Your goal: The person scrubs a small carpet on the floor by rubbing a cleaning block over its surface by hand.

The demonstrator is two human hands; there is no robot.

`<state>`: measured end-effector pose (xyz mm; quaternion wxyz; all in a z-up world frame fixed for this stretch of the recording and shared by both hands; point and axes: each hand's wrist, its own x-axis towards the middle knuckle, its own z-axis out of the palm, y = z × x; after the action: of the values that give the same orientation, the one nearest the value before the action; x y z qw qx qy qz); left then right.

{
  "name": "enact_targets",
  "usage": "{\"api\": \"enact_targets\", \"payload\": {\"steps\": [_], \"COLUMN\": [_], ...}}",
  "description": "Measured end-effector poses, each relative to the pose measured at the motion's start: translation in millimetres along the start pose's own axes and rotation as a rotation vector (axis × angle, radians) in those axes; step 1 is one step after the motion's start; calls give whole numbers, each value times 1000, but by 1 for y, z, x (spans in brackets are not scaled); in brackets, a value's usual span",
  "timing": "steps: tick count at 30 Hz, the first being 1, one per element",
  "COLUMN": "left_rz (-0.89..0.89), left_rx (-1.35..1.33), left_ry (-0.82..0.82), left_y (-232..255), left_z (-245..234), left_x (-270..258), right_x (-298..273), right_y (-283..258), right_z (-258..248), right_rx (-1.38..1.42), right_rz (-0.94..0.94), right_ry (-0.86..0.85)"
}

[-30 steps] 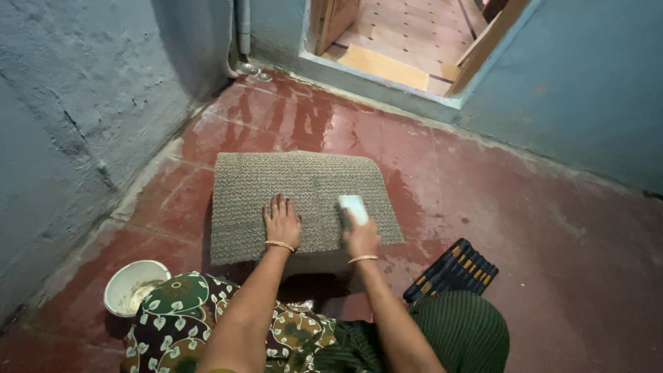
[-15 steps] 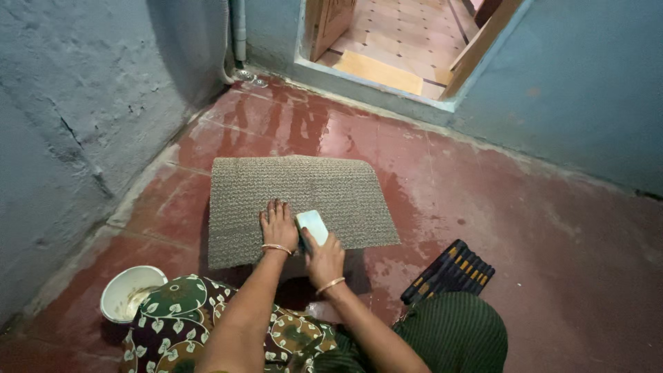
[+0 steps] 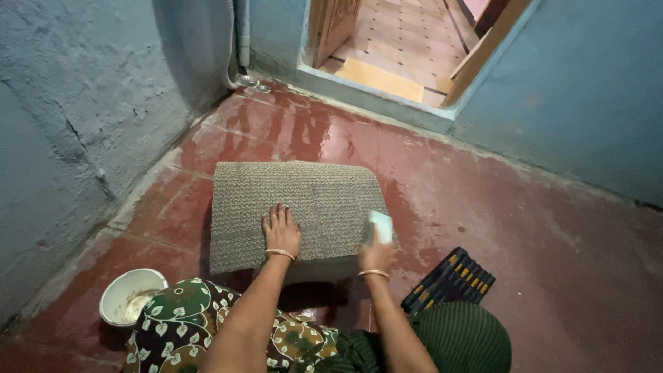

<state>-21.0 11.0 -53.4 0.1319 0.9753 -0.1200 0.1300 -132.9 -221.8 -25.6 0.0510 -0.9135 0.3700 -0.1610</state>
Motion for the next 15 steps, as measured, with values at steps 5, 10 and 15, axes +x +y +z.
{"api": "enact_targets", "payload": {"steps": [5,10,15], "left_rz": [1,21,53], "left_rx": [-29,-69,12], "left_ry": [13,62,-17], "left_y": [-3,-6,5], "left_z": [3,4,-33], "left_x": [0,0,-6], "right_x": [-83,-47,33], "right_y": [-75,-60,14], "right_z": [-17,9,13], "right_rx": [151,275,86], "right_rz": [-569,-239,29], "right_ry": [-38,-102,-83]}}
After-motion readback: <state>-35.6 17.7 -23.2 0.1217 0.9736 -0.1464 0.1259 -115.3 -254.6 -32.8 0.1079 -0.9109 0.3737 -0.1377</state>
